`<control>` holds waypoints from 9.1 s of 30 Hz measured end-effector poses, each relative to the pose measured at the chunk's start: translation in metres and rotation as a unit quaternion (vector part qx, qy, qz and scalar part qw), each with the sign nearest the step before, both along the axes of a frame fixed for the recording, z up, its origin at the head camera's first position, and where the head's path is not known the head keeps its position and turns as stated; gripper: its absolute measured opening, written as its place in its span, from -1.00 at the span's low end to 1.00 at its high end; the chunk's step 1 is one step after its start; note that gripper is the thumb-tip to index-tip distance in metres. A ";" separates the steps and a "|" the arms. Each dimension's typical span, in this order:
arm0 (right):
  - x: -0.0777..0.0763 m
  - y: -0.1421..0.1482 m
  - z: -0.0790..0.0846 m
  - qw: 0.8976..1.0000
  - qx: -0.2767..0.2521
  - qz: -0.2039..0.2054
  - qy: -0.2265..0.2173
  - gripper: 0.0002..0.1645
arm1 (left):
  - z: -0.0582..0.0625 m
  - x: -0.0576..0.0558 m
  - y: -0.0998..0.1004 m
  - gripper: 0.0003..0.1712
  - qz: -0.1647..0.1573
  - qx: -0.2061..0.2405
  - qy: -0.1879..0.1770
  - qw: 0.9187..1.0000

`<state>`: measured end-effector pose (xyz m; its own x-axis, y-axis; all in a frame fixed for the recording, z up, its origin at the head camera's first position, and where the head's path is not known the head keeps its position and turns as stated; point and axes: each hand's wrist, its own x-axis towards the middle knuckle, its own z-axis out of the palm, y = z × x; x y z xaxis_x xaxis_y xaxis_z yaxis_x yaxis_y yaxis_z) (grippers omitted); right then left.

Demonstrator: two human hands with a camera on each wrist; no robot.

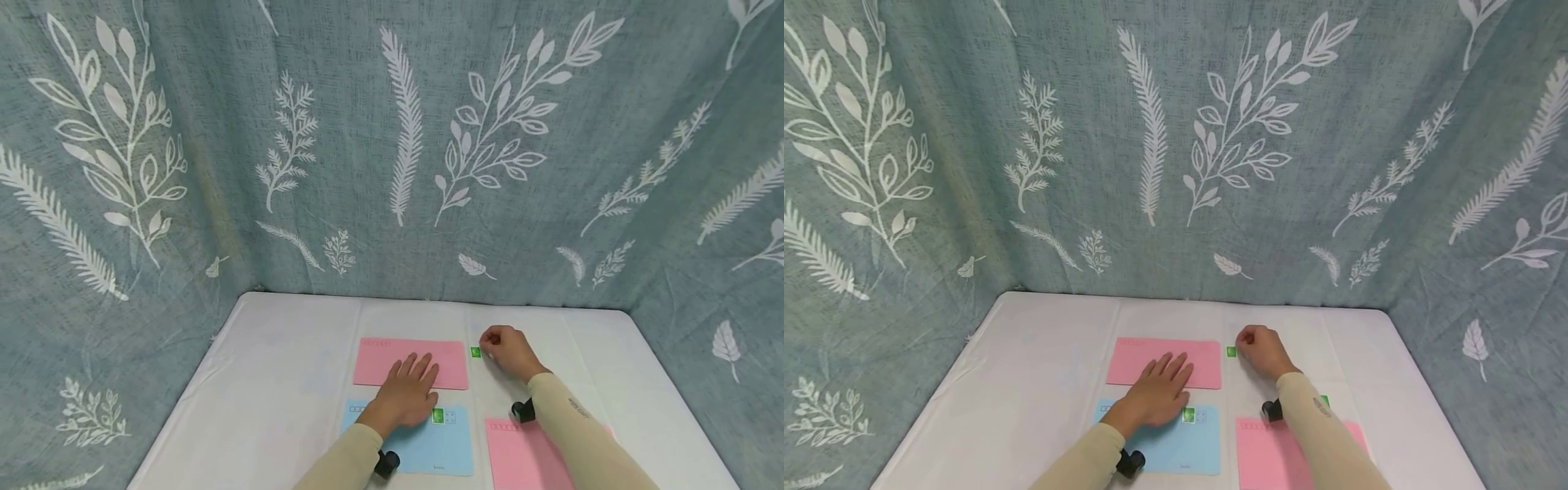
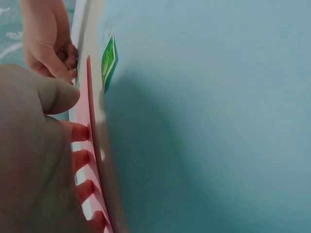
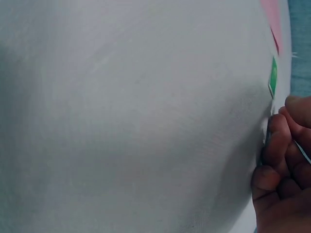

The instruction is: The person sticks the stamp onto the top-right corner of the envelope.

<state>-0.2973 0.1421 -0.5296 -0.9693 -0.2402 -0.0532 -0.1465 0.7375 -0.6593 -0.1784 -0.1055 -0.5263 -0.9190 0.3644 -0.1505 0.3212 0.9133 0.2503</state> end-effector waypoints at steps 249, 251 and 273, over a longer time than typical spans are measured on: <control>-0.010 -0.078 0.002 0.988 0.095 0.118 0.041 -0.84 | 0.004 -0.015 0.019 -0.17 0.037 -0.072 0.034 0.996; -0.010 -0.078 0.001 0.988 0.097 0.116 0.039 -0.84 | 0.004 -0.015 0.020 -0.18 0.037 -0.071 0.035 0.996; -0.013 -0.078 0.002 0.989 0.091 0.114 0.031 -0.84 | 0.004 -0.017 0.020 -0.17 0.036 -0.075 0.034 0.996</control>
